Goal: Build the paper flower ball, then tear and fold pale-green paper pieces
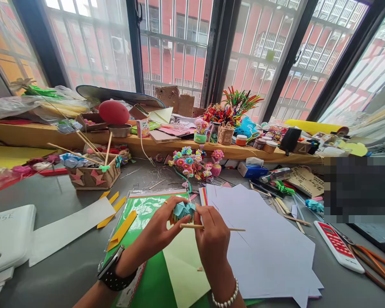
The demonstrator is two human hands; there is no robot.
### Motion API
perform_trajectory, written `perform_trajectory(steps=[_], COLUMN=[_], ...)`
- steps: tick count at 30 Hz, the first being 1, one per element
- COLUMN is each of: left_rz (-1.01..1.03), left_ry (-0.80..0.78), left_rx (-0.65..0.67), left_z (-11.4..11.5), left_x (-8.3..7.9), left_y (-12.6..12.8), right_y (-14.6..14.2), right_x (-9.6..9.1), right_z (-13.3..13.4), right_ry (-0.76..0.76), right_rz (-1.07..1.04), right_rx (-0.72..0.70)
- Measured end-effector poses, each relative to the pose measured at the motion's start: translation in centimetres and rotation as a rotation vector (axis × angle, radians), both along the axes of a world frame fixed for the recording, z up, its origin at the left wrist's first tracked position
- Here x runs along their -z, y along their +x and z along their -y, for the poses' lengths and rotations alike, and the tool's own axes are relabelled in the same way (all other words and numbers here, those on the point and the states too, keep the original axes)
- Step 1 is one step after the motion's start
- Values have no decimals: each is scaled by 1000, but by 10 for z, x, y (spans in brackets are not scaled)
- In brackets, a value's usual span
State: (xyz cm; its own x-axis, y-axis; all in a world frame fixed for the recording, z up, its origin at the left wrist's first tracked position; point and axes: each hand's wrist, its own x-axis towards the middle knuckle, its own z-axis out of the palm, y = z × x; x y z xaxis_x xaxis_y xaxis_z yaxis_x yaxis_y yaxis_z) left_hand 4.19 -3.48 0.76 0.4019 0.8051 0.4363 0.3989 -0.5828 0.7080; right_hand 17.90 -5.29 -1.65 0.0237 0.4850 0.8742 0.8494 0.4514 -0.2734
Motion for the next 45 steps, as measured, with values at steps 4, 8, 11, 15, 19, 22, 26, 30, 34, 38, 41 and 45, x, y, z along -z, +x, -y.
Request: perform_trajectory(steps=[4, 8, 11, 15, 19, 22, 26, 30, 34, 38, 41, 45], left_rz=[24, 65, 104, 165, 250, 297, 393, 437, 404, 318, 242, 289], left_ry=[-6, -8, -16, -60, -170, -278, -423, -483, -424, -396, -509, -521], left_rx=[-19, -21, 1, 31, 21, 61, 188, 236, 191, 194, 319, 400], left_z=[0, 0, 0, -2, -6, -8, -8, -10, -13, -12, -10, -9], left_x=[1, 3, 3, 0, -4, -8, -9, -5, -4, -11, -18, -22], left_y=[0, 2, 3, -2, -9, -11, -12, -14, -16, -25, -33, -39], right_y=[0, -1, -3, -6, -6, -5, -3, -1, -1, -1, -1, -2], right_x=[-2, 0, 1, 1, -4, -10, -17, -18, -18, -16, -15, -14], right_z=[0, 1, 1, 2, 6, 10, 14, 13, 11, 9, 8, 9], right_ry=[48, 66, 68, 27, -49, -106, -159, -265, -390, -431, -431, -398], right_rz=[58, 96, 74, 64, -3, -164, -324, -337, -265, -288, -329, -374], right_rx=[-33, -39, -42, -96, -230, -312, -282, -288, -408, -396, -348, -314])
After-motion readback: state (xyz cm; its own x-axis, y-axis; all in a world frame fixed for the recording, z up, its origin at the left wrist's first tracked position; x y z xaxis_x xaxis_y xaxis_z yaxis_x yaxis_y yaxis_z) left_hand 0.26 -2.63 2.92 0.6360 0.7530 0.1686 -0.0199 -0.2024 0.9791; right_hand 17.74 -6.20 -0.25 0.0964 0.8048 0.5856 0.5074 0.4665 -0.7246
